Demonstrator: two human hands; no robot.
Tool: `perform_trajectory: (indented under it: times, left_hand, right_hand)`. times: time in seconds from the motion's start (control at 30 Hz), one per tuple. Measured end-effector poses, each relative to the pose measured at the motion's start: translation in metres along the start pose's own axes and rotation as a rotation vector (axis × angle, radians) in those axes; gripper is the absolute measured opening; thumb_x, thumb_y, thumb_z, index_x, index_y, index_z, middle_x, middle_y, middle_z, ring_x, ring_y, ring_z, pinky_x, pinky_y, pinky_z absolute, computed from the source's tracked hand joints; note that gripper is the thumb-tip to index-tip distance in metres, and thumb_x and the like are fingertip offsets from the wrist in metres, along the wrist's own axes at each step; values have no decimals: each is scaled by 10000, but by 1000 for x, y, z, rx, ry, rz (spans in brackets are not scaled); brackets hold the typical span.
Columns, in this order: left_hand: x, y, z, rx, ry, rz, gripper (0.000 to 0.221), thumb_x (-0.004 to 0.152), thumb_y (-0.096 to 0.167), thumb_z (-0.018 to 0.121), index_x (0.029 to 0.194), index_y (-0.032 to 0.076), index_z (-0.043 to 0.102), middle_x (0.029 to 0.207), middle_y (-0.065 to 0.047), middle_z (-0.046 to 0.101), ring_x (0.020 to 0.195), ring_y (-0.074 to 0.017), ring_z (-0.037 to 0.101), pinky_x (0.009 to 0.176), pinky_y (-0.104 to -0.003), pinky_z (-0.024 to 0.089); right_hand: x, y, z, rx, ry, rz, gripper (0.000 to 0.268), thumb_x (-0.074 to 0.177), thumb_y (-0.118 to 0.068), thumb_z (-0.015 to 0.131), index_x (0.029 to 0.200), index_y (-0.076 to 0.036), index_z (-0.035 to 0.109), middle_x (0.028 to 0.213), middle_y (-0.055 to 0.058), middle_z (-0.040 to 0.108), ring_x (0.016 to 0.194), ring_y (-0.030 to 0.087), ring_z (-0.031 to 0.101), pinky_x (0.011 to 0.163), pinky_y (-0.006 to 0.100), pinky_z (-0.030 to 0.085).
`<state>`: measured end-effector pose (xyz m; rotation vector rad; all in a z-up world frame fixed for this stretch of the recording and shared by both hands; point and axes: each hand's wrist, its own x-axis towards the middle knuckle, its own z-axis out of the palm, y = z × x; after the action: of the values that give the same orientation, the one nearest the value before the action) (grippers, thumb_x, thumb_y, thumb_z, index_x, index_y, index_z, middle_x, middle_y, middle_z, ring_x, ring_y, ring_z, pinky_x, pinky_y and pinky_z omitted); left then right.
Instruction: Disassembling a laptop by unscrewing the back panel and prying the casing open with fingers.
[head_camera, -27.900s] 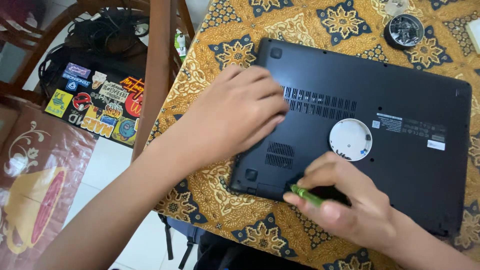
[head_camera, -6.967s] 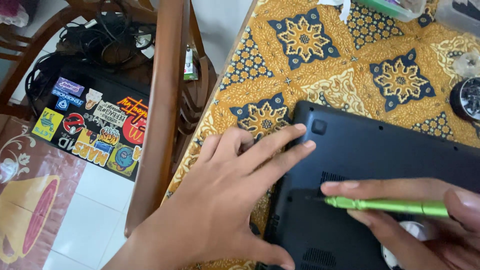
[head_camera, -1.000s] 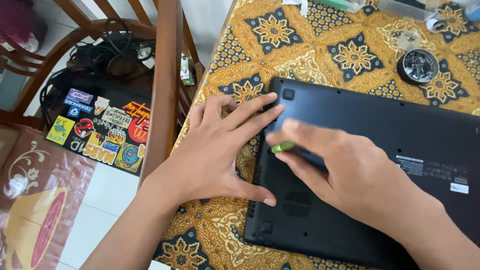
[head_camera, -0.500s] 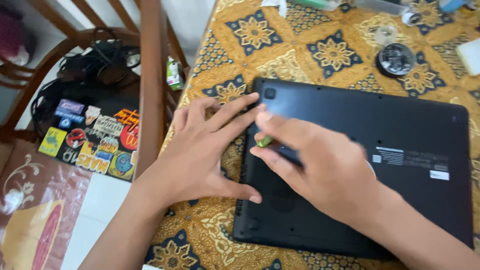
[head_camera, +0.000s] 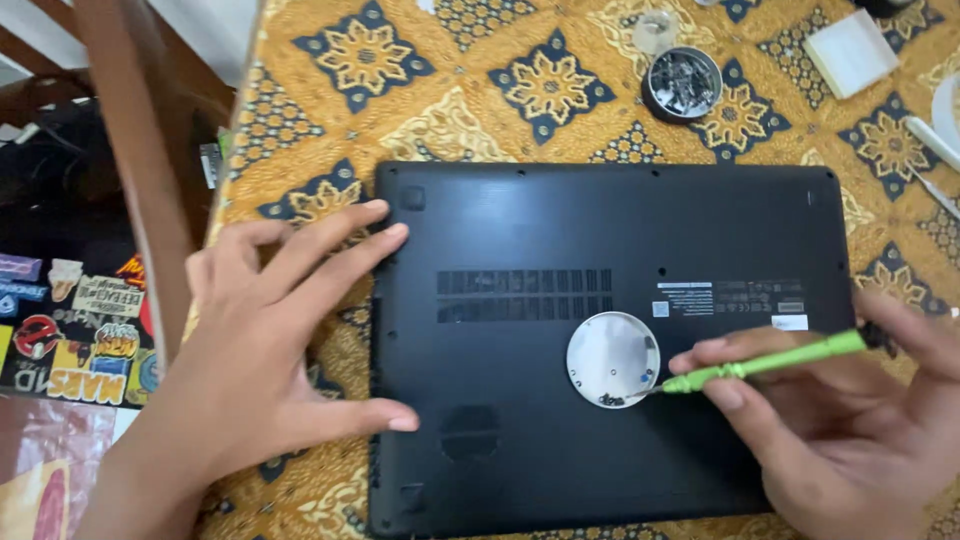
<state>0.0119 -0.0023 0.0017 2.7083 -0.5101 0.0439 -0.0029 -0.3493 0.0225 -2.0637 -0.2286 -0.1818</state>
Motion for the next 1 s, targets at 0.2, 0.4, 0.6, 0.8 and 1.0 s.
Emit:
perform_trajectory:
  times: [0.2,0.4,0.6,0.8,1.0]
  left_hand:
    - [1,-2,4,41,35,17,1123,615,876,617,1539,249,502,1621,19,450,1167,-339,444,1005,-503,314]
    - [3,-4,4,17,50,74,1149,614,840,682,1528,165,509,1616,-75,475,1200,-288,489,1035,-475,301]
    - [5,-4,3,0,8,45,1144,596,802,726,1525,172,506,1632,-68,445,1213,-310,487,1051,-496,301]
    - [5,-4,3,15,39,60,1133,598,827,713,1501,165,536,1607,-70,483,1188,-296,499,1057,-472,305]
    - [4,4,4,3,110,89,1094,627,805,756,1467,130,566,1571,-87,527,1163,-279,529,1059,-472,304]
  right_hand:
    - [-9,13,-3,57,3,5,788,890,88,603,1543,-94,201,992,235,701,836,338,811,926,493,759]
    - [-13,15,-4,129,-8,71,852,836,100,665,1532,-176,258,979,207,732,860,302,836,954,464,781]
    - [-11,13,-7,84,-55,89,861,802,86,711,1517,-146,292,984,163,768,902,268,869,975,418,774]
    - [-8,13,-6,60,-68,93,886,820,118,653,1529,-161,199,969,188,740,866,298,837,1002,470,730]
    - [-1,0,-2,99,7,199,790,870,139,553,1511,-108,162,1022,249,700,827,346,809,970,502,712]
